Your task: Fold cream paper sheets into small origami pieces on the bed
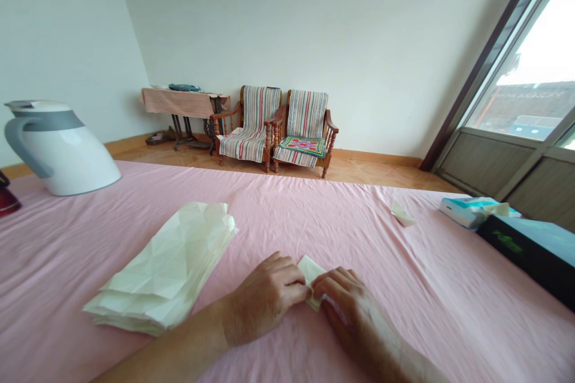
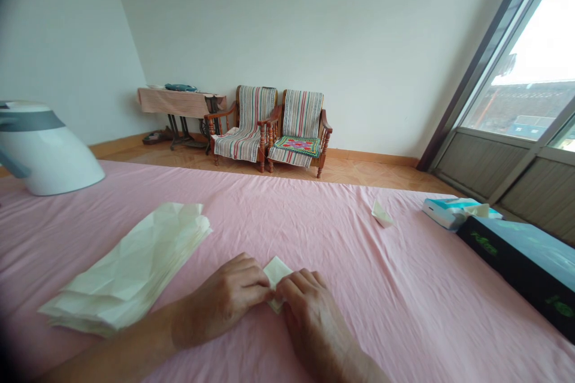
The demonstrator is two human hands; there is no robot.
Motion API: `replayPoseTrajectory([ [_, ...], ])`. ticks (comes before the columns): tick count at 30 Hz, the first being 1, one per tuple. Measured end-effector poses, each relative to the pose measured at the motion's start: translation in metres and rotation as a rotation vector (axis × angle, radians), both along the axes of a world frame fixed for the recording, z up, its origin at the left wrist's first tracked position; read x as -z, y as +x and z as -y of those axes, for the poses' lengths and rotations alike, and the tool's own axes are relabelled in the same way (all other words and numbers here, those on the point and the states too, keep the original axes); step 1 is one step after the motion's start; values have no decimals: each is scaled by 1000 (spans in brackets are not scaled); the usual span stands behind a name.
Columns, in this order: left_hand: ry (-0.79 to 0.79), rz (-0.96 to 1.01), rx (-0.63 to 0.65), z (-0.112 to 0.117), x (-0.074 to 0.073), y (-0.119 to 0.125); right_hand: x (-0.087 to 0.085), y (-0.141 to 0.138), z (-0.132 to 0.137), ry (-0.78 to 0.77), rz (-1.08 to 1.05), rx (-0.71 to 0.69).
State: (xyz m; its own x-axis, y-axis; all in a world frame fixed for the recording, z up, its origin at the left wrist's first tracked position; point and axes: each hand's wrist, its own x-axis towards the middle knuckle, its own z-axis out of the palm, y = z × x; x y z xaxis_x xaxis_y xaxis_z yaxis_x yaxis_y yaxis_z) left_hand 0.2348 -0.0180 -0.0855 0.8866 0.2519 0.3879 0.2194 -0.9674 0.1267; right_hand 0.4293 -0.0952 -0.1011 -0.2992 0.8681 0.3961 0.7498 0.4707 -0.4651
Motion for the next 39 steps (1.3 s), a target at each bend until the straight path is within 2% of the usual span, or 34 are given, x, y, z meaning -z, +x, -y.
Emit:
replayPoseTrajectory([
  [15, 103, -25, 17, 3, 3, 2, 0, -2, 2, 37, 21, -6],
  [24, 79, 2, 34, 4, 3, 2, -2, -3, 3, 39, -19, -12],
  [32, 82, -5, 33, 4, 2, 3, -6, -2, 3, 15, -41, 54],
  [39, 81, -7, 14, 5, 2, 5, 11, 8, -4, 55, -116, 118],
])
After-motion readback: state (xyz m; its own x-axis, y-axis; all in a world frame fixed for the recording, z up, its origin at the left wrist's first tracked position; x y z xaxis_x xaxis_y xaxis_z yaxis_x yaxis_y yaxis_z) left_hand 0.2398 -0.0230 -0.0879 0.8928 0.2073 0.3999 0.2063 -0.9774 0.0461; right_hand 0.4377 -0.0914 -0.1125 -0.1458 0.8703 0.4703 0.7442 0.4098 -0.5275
